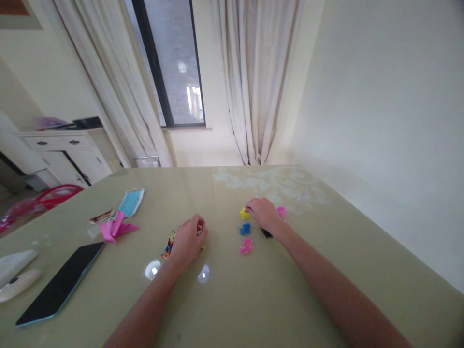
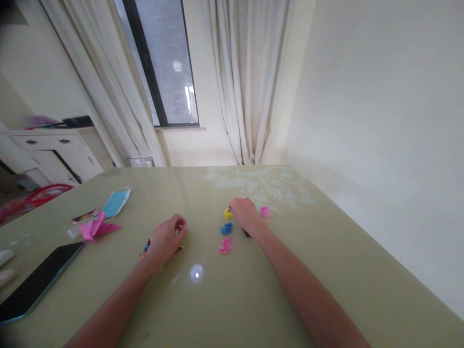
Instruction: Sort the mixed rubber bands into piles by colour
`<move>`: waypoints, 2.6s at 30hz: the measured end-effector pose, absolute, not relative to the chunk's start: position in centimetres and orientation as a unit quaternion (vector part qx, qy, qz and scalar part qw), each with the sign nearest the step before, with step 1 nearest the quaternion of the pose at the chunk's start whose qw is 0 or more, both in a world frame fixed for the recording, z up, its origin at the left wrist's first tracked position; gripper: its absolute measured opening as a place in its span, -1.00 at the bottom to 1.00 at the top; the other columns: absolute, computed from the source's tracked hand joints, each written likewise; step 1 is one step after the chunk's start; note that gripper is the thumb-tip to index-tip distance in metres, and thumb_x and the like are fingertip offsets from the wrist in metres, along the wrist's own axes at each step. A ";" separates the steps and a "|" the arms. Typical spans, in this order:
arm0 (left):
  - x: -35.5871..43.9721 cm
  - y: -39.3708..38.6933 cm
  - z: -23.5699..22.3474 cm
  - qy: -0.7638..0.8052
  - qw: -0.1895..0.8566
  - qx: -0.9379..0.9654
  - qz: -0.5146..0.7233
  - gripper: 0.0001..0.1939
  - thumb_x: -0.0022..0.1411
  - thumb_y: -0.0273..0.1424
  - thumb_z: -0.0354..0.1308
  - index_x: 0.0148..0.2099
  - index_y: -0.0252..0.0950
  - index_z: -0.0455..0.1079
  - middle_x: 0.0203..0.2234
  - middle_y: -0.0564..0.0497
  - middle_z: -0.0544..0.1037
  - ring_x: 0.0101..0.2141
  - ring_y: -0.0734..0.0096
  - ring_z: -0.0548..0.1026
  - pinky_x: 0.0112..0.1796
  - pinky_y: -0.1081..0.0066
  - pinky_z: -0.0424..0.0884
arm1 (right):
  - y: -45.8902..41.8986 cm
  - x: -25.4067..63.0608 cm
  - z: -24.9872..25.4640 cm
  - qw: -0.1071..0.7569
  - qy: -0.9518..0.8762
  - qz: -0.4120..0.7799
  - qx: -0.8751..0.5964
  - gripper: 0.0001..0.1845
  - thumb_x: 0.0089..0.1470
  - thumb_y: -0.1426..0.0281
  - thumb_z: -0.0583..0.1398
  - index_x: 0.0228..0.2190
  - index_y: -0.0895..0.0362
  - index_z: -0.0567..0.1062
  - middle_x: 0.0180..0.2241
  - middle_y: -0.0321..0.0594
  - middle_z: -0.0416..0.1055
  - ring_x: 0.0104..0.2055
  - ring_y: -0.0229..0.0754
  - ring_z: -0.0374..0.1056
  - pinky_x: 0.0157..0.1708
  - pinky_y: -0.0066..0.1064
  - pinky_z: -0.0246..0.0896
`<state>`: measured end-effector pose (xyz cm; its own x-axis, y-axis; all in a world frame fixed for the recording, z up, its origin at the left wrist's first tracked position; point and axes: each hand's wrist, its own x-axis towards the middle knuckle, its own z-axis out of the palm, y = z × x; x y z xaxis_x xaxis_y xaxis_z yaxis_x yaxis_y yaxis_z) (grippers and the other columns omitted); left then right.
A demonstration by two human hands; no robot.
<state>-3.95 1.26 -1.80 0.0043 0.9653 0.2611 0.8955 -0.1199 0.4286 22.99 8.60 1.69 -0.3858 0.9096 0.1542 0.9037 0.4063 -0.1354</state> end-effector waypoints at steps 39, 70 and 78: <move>-4.1 0.7 -2.1 0.693 0.028 0.715 0.087 -0.69 0.48 -0.33 -0.06 0.04 -0.26 0.48 0.01 -0.18 0.54 0.03 0.08 0.45 0.06 0.18 0.29 | -1.1 24.6 14.8 0.363 -0.817 0.299 -0.333 -0.81 0.21 0.26 0.33 -0.30 0.10 0.71 -0.44 -0.27 0.61 -0.40 -0.26 0.47 -0.39 -0.47 0.30; -2.2 0.9 -2.2 0.556 0.209 0.697 0.401 -0.78 0.31 -0.25 0.12 -0.19 -0.24 0.53 -0.27 -0.05 0.67 -0.23 0.23 0.60 -0.10 0.27 0.48 | -1.3 24.4 -1.4 0.244 -0.834 0.101 -0.484 -0.79 0.33 0.31 0.23 -0.20 0.07 0.69 -0.24 -0.16 0.64 -0.19 -0.10 0.52 -0.14 -0.32 0.31; 0.3 -0.4 -2.0 0.499 0.391 0.644 0.428 -0.73 0.21 -0.19 0.26 -0.22 -0.29 0.59 -0.41 -0.02 0.66 -0.35 0.30 0.57 -0.27 0.36 0.48 | -1.8 23.8 -1.9 0.225 -0.847 0.029 -0.481 -0.79 0.33 0.28 0.23 -0.24 0.07 0.68 -0.31 -0.16 0.60 -0.24 -0.06 0.48 -0.20 -0.29 0.26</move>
